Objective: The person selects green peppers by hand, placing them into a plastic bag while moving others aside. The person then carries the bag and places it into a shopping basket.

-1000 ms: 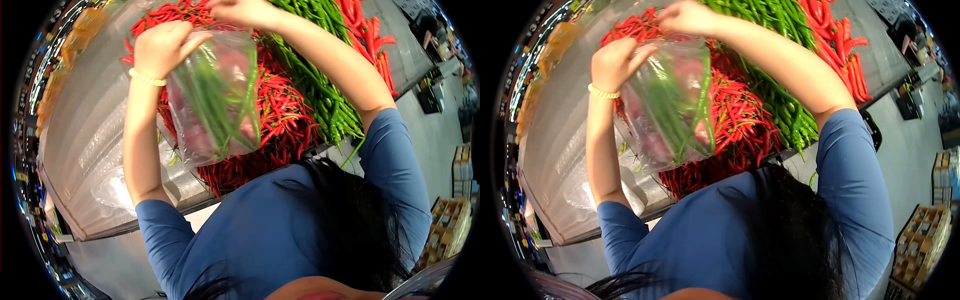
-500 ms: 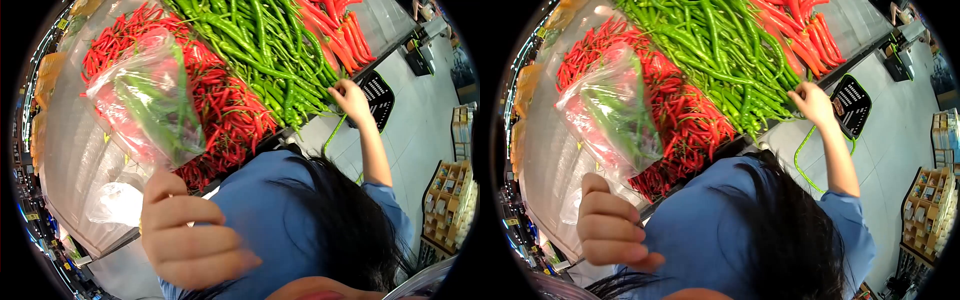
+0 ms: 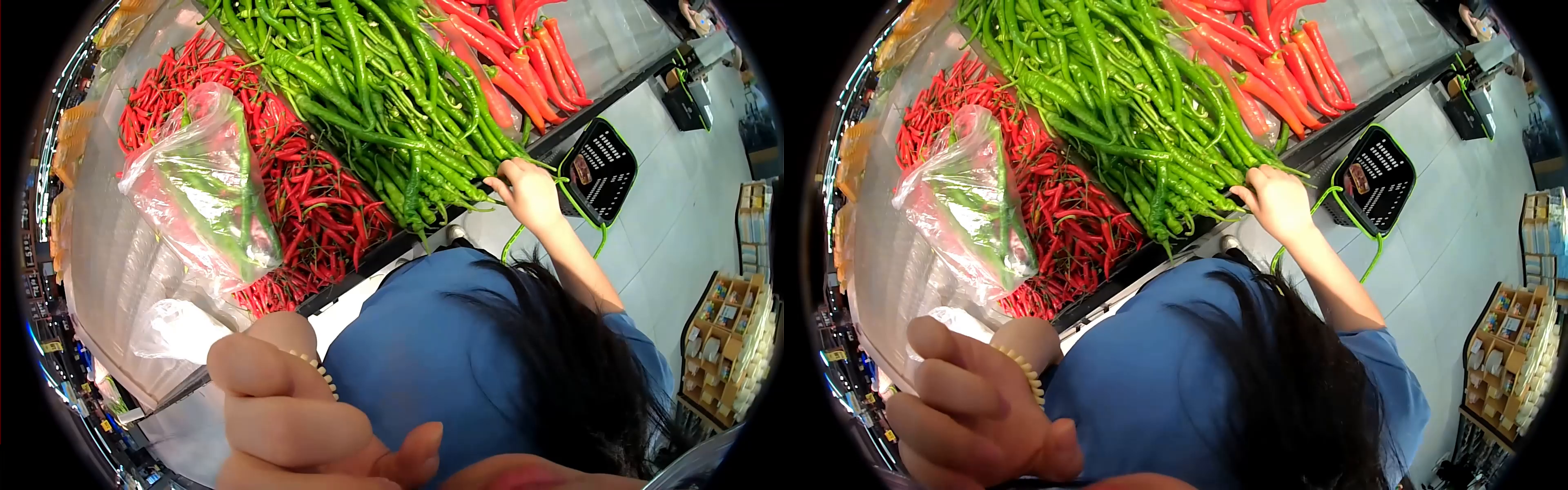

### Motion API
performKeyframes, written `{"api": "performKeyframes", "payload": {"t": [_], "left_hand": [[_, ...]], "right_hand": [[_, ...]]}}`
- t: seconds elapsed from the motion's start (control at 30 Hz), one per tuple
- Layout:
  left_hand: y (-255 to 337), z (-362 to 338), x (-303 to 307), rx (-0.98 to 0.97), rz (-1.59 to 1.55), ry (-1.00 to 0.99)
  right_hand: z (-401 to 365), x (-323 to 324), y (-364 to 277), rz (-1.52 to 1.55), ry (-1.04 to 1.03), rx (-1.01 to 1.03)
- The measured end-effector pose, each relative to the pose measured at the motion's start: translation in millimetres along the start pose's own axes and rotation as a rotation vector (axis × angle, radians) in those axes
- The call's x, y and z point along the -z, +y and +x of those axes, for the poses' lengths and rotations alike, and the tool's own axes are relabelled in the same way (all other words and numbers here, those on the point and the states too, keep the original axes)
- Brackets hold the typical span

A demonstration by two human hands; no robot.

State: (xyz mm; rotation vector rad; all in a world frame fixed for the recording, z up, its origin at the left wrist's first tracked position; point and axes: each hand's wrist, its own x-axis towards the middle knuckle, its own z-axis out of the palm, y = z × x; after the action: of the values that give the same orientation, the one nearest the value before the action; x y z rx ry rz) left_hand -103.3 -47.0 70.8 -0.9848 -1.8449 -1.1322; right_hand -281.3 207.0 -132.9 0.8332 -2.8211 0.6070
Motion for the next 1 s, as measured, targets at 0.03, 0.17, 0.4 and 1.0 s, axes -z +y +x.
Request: {"api": "performKeyframes", "payload": {"t": [0.03,0.17,0.4,1.0], "left_hand": [[0.2,1.5,-6.0,-0.007,0.000,0.008],[2.3,6.2,-27.0,-0.025,0.019,0.051],[-29.8,1.6,-72.2,0.211,0.279,-0.098],[-180.6,-51.5,-182.9,0.444,0.680,-0.338]], "right_hand": [[-0.7,0.0,2.0,0.002,0.001,0.006],[7.4,10.7,10.5,0.081,0.165,0.014],[37.2,12.7,27.8,-0.030,-0.028,-0.087],[54.3,37.8,68.8,0.801,-0.433,-0.151]]}}
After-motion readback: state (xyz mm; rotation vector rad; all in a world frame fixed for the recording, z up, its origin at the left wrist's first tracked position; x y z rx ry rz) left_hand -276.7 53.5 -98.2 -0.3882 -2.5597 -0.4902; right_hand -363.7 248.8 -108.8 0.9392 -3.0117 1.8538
